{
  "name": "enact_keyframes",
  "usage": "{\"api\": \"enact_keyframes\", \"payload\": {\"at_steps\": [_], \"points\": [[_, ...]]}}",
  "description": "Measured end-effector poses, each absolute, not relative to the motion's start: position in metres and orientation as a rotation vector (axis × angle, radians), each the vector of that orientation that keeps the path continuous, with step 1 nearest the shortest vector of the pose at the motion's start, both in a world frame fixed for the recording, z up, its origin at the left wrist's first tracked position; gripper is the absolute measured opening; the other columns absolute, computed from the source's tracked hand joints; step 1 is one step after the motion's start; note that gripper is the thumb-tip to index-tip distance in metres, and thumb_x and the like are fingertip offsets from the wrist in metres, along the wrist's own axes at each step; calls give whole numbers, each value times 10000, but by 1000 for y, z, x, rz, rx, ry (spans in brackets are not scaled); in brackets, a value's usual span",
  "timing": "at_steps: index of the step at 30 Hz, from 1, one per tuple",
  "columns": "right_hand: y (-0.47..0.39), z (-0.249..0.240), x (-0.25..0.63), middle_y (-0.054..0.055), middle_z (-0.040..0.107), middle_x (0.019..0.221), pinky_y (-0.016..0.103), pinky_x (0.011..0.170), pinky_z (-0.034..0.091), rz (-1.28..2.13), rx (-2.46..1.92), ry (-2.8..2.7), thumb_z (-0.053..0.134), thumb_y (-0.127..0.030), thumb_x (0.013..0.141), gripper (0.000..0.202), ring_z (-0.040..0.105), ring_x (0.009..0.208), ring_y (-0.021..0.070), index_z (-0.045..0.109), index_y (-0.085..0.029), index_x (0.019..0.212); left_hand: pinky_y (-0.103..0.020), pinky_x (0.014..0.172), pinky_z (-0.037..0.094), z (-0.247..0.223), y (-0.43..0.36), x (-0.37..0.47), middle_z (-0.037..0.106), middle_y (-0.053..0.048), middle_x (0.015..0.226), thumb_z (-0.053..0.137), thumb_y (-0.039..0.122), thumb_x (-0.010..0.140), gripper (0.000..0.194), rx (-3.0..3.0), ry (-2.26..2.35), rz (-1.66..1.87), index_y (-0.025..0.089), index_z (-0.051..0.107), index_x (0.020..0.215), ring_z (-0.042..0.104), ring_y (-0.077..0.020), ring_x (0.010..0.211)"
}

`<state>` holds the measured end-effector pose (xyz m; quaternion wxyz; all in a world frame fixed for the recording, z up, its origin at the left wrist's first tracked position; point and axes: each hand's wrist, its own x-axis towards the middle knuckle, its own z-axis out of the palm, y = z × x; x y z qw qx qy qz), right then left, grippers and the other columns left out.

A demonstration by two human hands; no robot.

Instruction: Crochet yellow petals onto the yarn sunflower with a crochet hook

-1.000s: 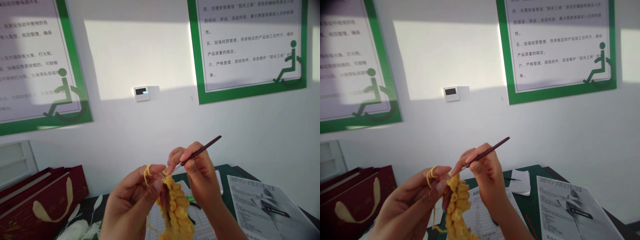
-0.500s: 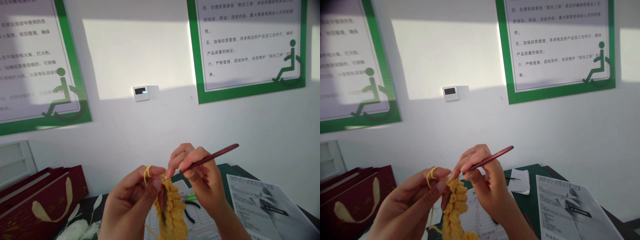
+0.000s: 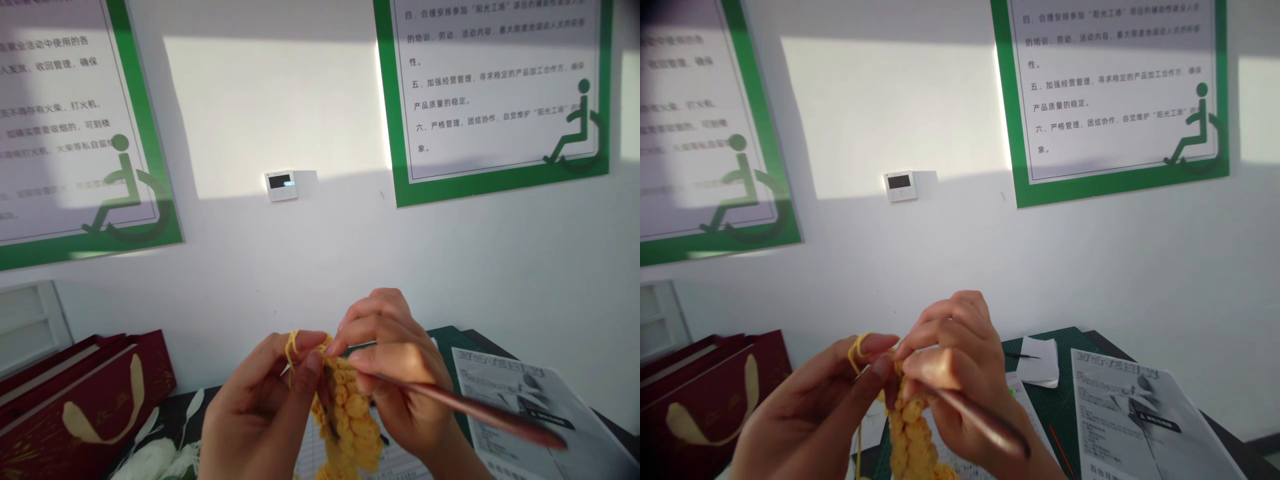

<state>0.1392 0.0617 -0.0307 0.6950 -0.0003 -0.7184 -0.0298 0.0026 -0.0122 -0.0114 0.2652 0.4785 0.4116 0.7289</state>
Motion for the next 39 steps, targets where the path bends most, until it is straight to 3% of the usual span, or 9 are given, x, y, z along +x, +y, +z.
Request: {"api": "enact_keyframes", "payload": {"at_steps": [4,11,15,19,22,27,34,39], "points": [[66,-36,133,18,798,950,538,924,518,105,29,-1524,527,-225,1055,141,725,875,244,608,-321,1120,-223,627,579,-12,-10,0,807,-61,783,926,273,734,136,1311,1042,1939,224,878,851,703,-198,720],[63,-39,133,26,797,966,536,923,524,99,2,-1520,532,-190,1047,157,720,891,239,609,-306,1119,-210,636,579,-14,-8,-2,811,-57,811,921,261,741,145,1261,1032,1938,219,876,872,704,-191,733],[58,-31,135,0,805,919,485,848,526,-47,-30,-1557,585,-153,1004,168,730,878,234,612,-314,1043,-250,711,594,-12,-10,1,795,-63,810,935,286,739,176,1205,984,1876,217,863,884,724,-216,793],[56,-24,136,-16,819,875,448,796,515,-259,-49,-1547,655,-166,964,128,741,863,222,630,-289,944,-226,676,574,-6,-14,5,766,-50,797,935,251,739,181,1145,933,1821,204,840,886,688,-174,733],[57,-24,136,-17,840,914,453,799,516,-298,-45,-1522,655,-163,965,119,731,868,216,652,-282,969,-225,734,585,-2,-15,7,775,-55,841,939,211,726,184,1099,880,1828,199,828,872,701,-184,815],[61,-26,134,20,833,976,459,834,547,-215,42,-1497,624,-177,1023,96,717,919,215,663,-254,1065,-231,751,598,-3,-15,10,810,-74,865,986,214,644,256,994,872,1900,206,839,854,735,-210,854],[74,-31,129,15,765,940,442,841,569,-7,141,-1472,656,-184,1007,84,677,949,214,645,-249,956,-197,705,605,-8,-12,8,813,-62,804,1023,226,585,337,914,817,1940,216,869,885,722,-161,723],[73,-39,119,2,695,799,400,737,501,-207,24,-1381,575,-200,1011,97,648,748,181,645,-246,962,-183,678,624,-9,-13,15,825,-53,754,1035,195,536,389,879,830,2028,206,887,896,764,-162,672]]}}
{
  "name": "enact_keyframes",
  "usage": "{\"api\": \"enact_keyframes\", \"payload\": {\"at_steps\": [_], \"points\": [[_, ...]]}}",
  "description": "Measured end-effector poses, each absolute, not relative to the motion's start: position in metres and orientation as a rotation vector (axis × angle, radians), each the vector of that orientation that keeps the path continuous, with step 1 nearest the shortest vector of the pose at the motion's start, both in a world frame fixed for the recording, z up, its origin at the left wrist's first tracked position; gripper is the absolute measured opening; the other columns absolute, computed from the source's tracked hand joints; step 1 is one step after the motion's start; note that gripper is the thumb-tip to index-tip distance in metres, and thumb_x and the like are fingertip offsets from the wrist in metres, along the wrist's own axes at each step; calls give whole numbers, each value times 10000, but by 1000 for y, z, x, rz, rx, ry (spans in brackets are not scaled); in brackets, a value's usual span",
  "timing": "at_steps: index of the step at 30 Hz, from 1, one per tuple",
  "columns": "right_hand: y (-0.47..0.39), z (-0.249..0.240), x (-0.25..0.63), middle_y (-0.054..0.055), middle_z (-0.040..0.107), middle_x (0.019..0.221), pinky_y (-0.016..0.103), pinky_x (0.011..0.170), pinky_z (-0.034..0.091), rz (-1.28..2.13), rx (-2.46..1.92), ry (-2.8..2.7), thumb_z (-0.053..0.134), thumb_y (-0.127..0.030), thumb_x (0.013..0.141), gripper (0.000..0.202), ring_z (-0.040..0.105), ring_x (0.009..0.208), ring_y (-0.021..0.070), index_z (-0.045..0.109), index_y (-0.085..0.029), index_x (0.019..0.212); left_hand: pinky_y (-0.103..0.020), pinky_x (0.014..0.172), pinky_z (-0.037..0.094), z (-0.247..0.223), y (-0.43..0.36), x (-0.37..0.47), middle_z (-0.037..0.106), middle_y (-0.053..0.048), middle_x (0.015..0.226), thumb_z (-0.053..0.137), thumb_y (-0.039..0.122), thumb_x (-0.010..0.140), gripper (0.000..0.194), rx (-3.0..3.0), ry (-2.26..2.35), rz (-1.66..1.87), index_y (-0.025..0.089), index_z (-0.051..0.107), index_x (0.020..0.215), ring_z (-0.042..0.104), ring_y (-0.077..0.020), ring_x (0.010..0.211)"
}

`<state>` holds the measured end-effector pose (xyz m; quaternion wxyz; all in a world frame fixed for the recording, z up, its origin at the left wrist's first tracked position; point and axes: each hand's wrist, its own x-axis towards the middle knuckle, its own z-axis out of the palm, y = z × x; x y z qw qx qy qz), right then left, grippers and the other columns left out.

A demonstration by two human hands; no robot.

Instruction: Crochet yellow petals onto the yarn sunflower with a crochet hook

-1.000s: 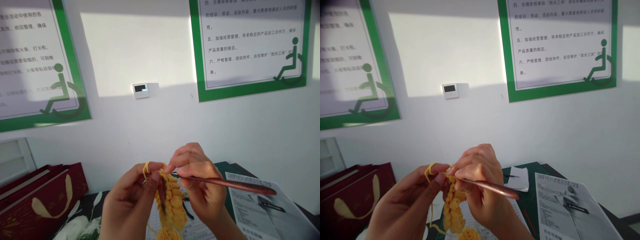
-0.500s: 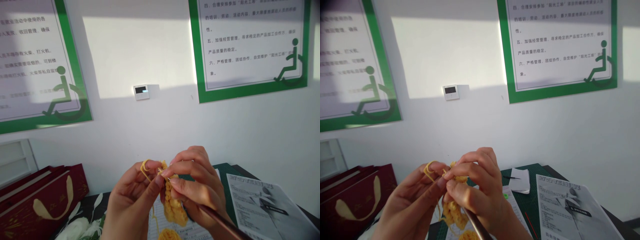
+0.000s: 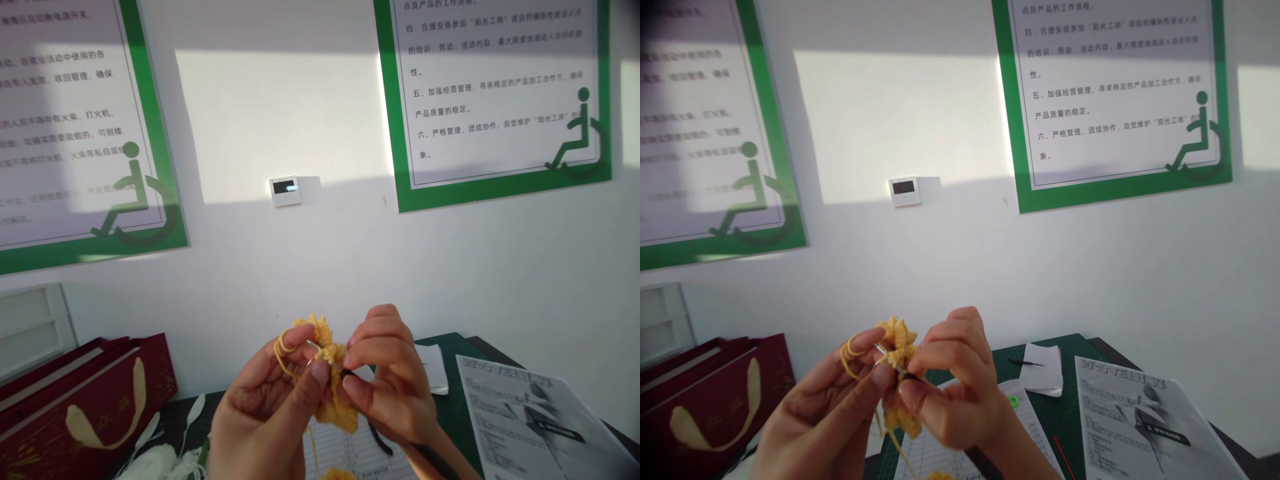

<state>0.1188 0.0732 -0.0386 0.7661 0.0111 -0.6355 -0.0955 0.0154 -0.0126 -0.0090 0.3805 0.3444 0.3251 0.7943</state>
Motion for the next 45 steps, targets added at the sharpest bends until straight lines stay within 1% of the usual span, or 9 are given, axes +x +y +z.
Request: {"api": "enact_keyframes", "payload": {"at_steps": [5,10,15,22,26,29,33,38,45], "points": [[63,-45,110,28,767,816,390,800,471,-614,-97,-1332,596,-23,916,169,703,775,166,627,-187,939,-154,757,628,-15,-9,15,883,-42,896,1021,210,577,354,965,984,2236,252,891,905,818,-177,783],[55,-44,117,26,740,824,403,838,478,-408,-124,-1382,569,-97,977,95,675,764,160,619,-170,1013,-133,694,615,-20,-2,-1,858,-24,817,1023,249,593,268,1085,991,2115,249,887,824,794,-171,765],[56,-39,120,-9,638,817,293,691,502,469,-100,-1258,548,-206,1055,121,627,722,123,637,-226,976,-170,619,580,-13,-2,-10,751,-17,728,969,206,658,150,1213,888,1942,206,820,677,682,-149,685],[69,-36,103,-60,616,761,246,481,480,1546,219,-1101,690,-415,1000,305,623,546,109,504,-250,824,-221,742,583,-8,-1,-12,723,-22,805,905,124,725,291,1201,750,1716,189,681,551,669,-156,762],[72,-38,109,-43,650,827,269,551,507,1243,191,-1244,703,-370,1003,185,640,614,116,571,-268,922,-227,699,574,-10,-2,-11,745,-21,825,902,134,750,320,1186,759,1736,193,636,584,658,-152,722],[76,-38,121,-7,684,845,343,727,516,465,72,-1446,685,-248,1004,55,655,796,160,655,-256,959,-231,697,560,-12,-2,-11,728,-29,817,893,175,786,324,1214,783,1735,181,628,601,645,-150,718],[82,-41,124,-11,723,848,407,852,443,-536,11,-1252,656,-39,942,201,624,778,145,678,-217,852,-238,658,538,-13,0,-10,674,-26,771,917,173,752,270,1096,714,1531,161,668,650,619,-140,675],[83,-44,107,-13,653,749,391,695,499,275,210,-1189,661,-310,1017,92,611,685,179,659,-265,935,-223,603,508,-8,4,-8,643,-27,758,909,156,723,280,1031,604,1399,181,630,707,587,-127,634],[72,-45,106,-12,638,748,367,695,501,640,252,-1136,559,-269,1070,68,619,703,178,614,-267,1029,-235,635,533,-7,-1,-10,639,-42,801,878,153,765,240,1019,600,1365,194,642,778,628,-154,708]]}}
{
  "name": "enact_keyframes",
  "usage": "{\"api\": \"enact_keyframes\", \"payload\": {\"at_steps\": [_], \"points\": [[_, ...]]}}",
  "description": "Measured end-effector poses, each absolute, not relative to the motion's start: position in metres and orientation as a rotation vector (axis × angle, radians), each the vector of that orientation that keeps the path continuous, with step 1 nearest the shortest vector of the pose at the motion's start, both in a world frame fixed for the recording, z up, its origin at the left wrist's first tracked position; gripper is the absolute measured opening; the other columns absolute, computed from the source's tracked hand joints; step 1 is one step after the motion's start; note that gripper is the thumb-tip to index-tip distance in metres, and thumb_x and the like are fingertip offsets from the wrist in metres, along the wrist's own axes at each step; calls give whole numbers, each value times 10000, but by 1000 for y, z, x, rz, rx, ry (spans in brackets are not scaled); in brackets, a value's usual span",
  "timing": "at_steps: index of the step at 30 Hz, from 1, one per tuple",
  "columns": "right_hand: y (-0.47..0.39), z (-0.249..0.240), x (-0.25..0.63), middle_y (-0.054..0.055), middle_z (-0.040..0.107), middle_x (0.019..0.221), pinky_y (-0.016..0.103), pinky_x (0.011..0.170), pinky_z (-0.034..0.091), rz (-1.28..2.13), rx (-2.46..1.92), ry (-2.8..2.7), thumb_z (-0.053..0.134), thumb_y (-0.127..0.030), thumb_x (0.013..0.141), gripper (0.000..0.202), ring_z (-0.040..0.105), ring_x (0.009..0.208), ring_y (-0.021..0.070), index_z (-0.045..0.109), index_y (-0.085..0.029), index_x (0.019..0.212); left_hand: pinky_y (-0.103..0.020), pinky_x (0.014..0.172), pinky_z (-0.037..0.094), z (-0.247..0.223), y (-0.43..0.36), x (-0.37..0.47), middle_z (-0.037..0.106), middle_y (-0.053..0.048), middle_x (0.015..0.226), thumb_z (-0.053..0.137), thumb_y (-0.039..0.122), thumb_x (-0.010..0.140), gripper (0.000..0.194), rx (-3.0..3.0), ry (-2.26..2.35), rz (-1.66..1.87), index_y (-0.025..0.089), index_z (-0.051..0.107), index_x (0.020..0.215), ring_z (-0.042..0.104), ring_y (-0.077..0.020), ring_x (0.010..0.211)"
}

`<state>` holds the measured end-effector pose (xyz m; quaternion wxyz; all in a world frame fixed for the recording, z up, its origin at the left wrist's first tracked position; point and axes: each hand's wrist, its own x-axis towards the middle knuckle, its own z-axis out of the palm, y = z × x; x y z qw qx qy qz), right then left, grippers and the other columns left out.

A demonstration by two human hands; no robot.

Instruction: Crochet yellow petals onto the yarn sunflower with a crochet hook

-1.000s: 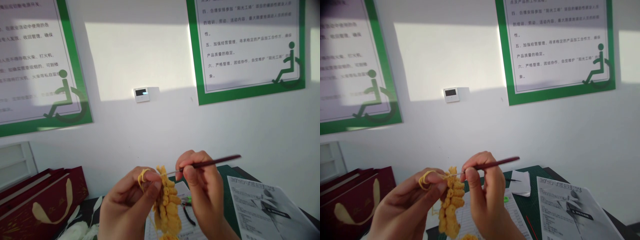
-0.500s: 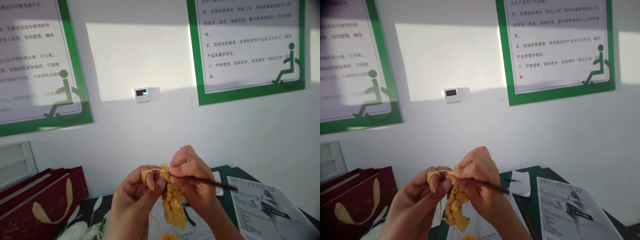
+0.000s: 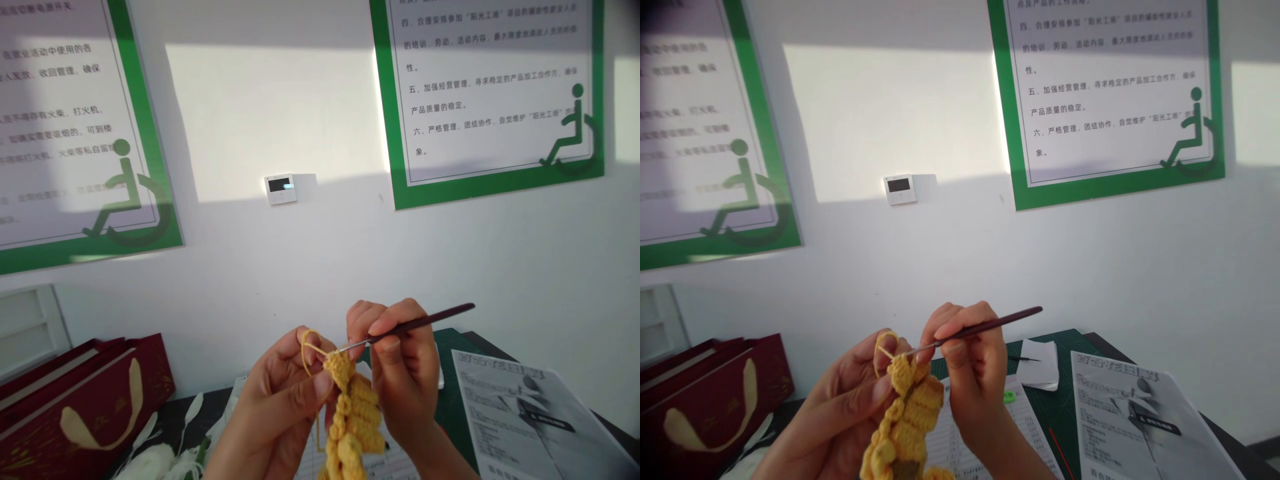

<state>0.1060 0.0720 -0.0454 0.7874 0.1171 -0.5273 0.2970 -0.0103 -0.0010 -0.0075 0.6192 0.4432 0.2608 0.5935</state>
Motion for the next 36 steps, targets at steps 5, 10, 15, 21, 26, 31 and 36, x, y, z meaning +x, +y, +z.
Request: {"api": "enact_keyframes", "payload": {"at_steps": [5,10,15,21,26,31,36], "points": [[66,-44,112,-31,607,738,338,695,464,702,236,-1116,504,-282,1096,114,572,656,144,580,-252,1017,-272,750,574,-10,-4,-18,653,-42,861,901,129,726,199,920,663,1336,175,734,822,664,-169,790],[63,-38,110,-50,559,671,285,644,460,1023,202,-1183,542,-358,1083,205,534,627,133,543,-246,911,-244,679,545,-9,-5,-17,668,-35,805,911,166,745,172,1047,727,1445,173,740,768,635,-152,708],[66,-39,106,-38,612,797,234,583,437,1074,185,-1250,713,-336,989,236,519,618,100,520,-247,885,-231,623,547,-2,-8,-1,711,-30,794,941,222,735,229,1172,779,1689,217,804,920,628,-156,665],[73,-40,118,2,646,840,312,655,502,416,65,-1414,671,-184,972,98,615,762,168,616,-265,961,-244,694,596,-3,-16,15,733,-12,783,943,192,709,689,1067,816,1869,301,740,1358,704,-187,745],[76,-41,120,16,659,785,350,590,518,-163,-32,-1339,594,-115,955,191,581,674,182,673,-272,1029,-211,635,567,-5,-9,5,721,-22,810,945,90,651,629,943,707,1681,225,804,1249,660,-132,655],[76,-45,110,-1,659,760,388,681,542,331,171,-1176,588,-263,1041,51,620,695,187,631,-283,1023,-188,582,543,-1,-6,-7,701,0,790,917,50,660,561,884,601,1513,203,826,1192,559,-66,525],[70,-38,110,-42,529,635,320,624,447,820,165,-1080,523,-353,1072,215,511,597,152,547,-249,885,-218,591,562,-1,-9,-7,708,-12,760,887,35,643,440,865,646,1536,216,845,1043,601,-103,549]]}}
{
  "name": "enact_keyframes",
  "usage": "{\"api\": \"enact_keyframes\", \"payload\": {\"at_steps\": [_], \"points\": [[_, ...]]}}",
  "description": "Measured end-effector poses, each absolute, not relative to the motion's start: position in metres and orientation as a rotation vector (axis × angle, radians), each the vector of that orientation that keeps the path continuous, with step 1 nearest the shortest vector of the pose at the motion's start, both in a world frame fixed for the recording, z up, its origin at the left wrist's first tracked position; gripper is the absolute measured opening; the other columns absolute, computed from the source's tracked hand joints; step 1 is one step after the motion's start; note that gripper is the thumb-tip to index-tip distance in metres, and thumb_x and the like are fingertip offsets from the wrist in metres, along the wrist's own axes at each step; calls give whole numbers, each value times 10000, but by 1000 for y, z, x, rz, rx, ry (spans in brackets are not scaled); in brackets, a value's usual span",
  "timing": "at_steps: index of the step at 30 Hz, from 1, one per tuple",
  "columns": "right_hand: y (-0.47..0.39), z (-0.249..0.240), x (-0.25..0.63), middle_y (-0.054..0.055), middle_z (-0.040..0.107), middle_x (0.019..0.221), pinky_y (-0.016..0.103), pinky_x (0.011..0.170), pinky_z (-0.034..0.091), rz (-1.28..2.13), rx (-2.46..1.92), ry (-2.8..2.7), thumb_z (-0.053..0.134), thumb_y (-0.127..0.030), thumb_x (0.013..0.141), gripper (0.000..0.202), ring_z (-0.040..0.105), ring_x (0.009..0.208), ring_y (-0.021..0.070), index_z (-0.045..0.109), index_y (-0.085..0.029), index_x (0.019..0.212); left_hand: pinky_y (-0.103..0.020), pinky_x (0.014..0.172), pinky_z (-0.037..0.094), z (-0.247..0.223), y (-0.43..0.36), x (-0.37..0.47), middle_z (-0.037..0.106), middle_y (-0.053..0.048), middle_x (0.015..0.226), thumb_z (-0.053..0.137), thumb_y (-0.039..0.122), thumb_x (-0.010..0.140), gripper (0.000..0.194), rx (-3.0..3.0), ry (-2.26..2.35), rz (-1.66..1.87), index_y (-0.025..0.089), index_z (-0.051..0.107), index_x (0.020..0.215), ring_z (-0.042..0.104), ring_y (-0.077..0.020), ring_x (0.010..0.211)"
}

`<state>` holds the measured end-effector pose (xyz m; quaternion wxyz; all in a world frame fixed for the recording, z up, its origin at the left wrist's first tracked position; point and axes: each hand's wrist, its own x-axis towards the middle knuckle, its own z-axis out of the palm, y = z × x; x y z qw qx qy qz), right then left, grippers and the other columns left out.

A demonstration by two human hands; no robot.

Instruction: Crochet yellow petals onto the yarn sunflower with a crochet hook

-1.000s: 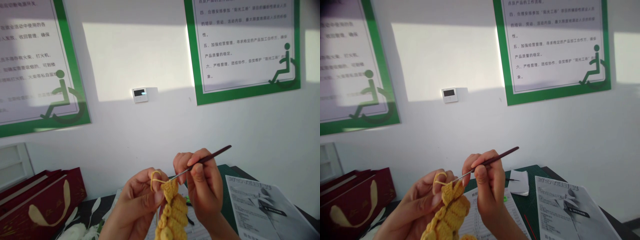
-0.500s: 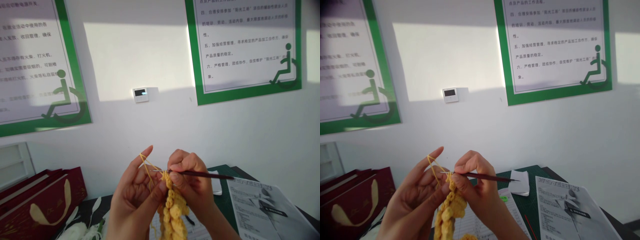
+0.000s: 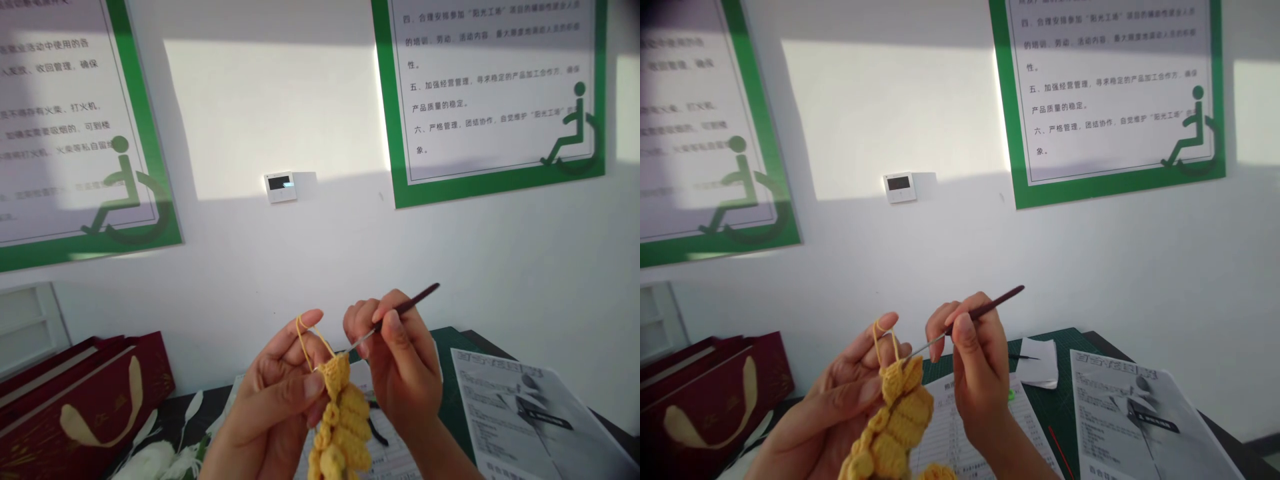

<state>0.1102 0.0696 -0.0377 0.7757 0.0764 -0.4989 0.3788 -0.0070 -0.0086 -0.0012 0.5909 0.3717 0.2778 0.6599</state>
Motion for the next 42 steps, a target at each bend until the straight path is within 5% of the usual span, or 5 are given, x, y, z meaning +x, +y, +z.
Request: {"api": "enact_keyframes", "payload": {"at_steps": [7,19,33,42], "points": [[67,-35,105,-32,593,724,253,581,474,1266,149,-1138,765,-421,934,292,531,612,118,563,-236,832,-257,809,595,-6,-8,5,786,-58,909,960,174,690,394,1073,768,1771,230,840,1061,746,-216,888],[68,-40,99,0,740,851,281,719,588,968,60,-1092,777,-345,949,125,680,737,131,696,-250,937,-216,745,579,-1,-11,3,763,-42,853,961,179,699,383,1079,822,1772,246,828,1052,704,-171,810],[79,-40,110,10,698,905,328,756,567,859,42,-1144,694,-305,1002,55,692,799,164,678,-262,971,-214,657,564,2,8,10,742,-34,748,965,180,676,381,1130,838,1829,185,828,1032,669,-141,657],[88,-39,120,-23,724,883,234,780,553,689,-22,-1302,750,-163,922,90,695,839,115,723,-249,924,-242,640,562,3,10,16,712,-4,726,939,169,704,678,1125,854,1865,232,711,1340,656,-161,664]]}}
